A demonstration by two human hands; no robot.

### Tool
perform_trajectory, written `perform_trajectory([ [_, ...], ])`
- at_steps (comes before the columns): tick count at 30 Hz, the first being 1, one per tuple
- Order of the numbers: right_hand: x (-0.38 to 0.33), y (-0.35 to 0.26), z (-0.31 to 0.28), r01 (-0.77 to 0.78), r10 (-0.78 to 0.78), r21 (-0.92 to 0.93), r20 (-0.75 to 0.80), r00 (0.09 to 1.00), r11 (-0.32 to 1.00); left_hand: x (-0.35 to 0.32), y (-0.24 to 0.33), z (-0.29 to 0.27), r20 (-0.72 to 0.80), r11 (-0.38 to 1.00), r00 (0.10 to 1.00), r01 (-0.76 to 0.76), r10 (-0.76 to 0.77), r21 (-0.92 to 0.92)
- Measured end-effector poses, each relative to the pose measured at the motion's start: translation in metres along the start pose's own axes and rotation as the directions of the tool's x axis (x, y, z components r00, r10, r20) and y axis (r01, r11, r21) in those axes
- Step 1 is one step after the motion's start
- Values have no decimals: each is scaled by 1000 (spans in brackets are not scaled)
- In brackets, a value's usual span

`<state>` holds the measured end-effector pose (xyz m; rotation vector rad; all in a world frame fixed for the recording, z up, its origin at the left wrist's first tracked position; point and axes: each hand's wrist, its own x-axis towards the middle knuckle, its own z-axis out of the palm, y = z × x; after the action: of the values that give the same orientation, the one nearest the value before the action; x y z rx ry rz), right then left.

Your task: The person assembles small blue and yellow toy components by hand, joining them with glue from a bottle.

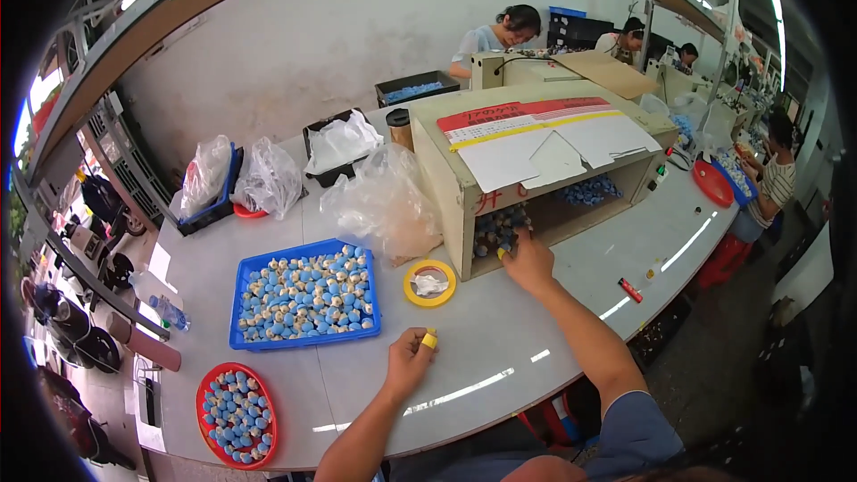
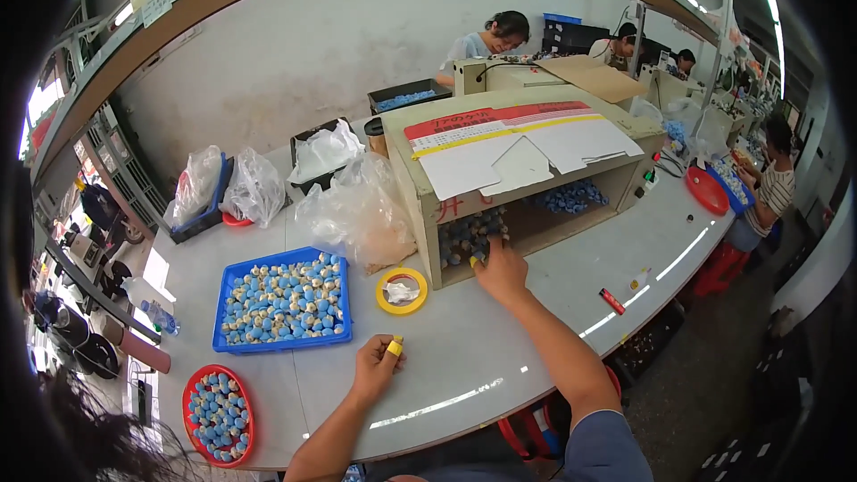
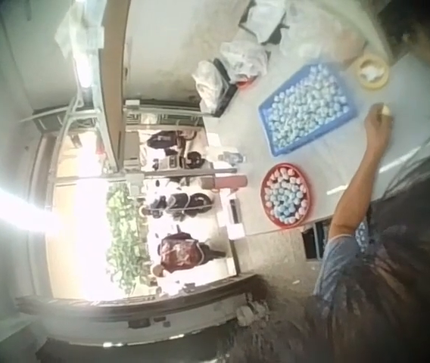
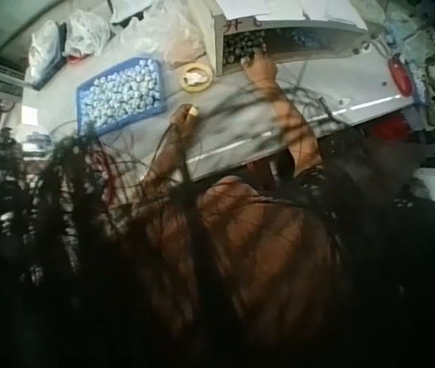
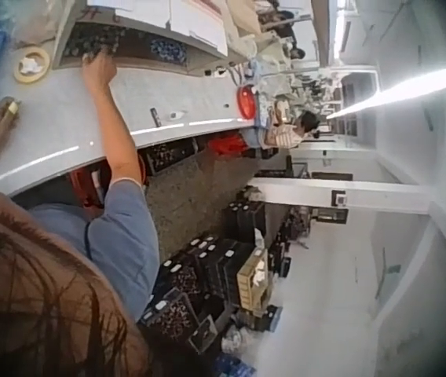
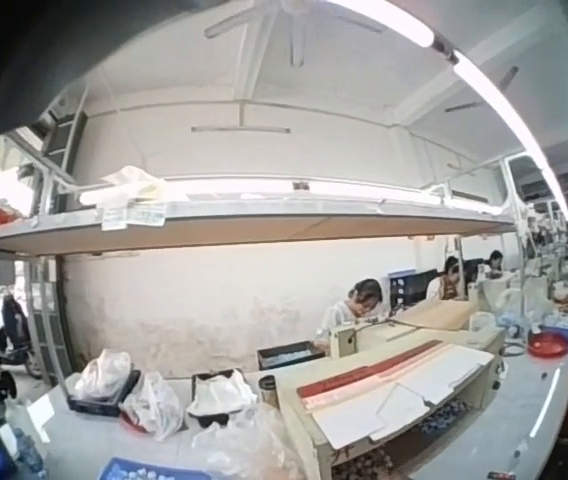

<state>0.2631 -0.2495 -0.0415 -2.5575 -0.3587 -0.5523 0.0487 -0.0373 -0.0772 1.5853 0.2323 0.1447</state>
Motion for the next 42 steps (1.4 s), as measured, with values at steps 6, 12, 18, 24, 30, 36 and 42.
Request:
perform_trajectory([
  [6, 1, 8, 18, 25, -28, -73, -42, 999, 997, -2, -4, 3, -6, 999, 1000, 12, -12, -38],
  [12, -34, -15, 8, 249, -229, 234, -108, 967, 940, -7, 7, 4, -3, 975, 995, 93, -95, -201],
  [18, -112, -87, -18, 412, -506, 468, 89, 858, 782, -6, 6, 22, 30, 914, 998, 61, -54, -402],
  [24, -133, -101, -11, 596, -664, 417, 28, 747, 687, -12, 1, 16, 67, 954, 994, 106, -91, -280],
  [30, -129, -90, -29, 504, -627, 536, 60, 777, 677, -10, 2, 11, 63, 872, 996, 91, -70, -481],
  [36, -127, -7, -67, 245, -254, 534, -59, 965, 809, -5, 13, 5, 177, 779, 956, 294, -235, -554],
  [42, -113, 117, -107, -190, 388, 388, -534, 751, 902, -12, 25, -6, 209, 805, 916, 400, -342, -439],
])
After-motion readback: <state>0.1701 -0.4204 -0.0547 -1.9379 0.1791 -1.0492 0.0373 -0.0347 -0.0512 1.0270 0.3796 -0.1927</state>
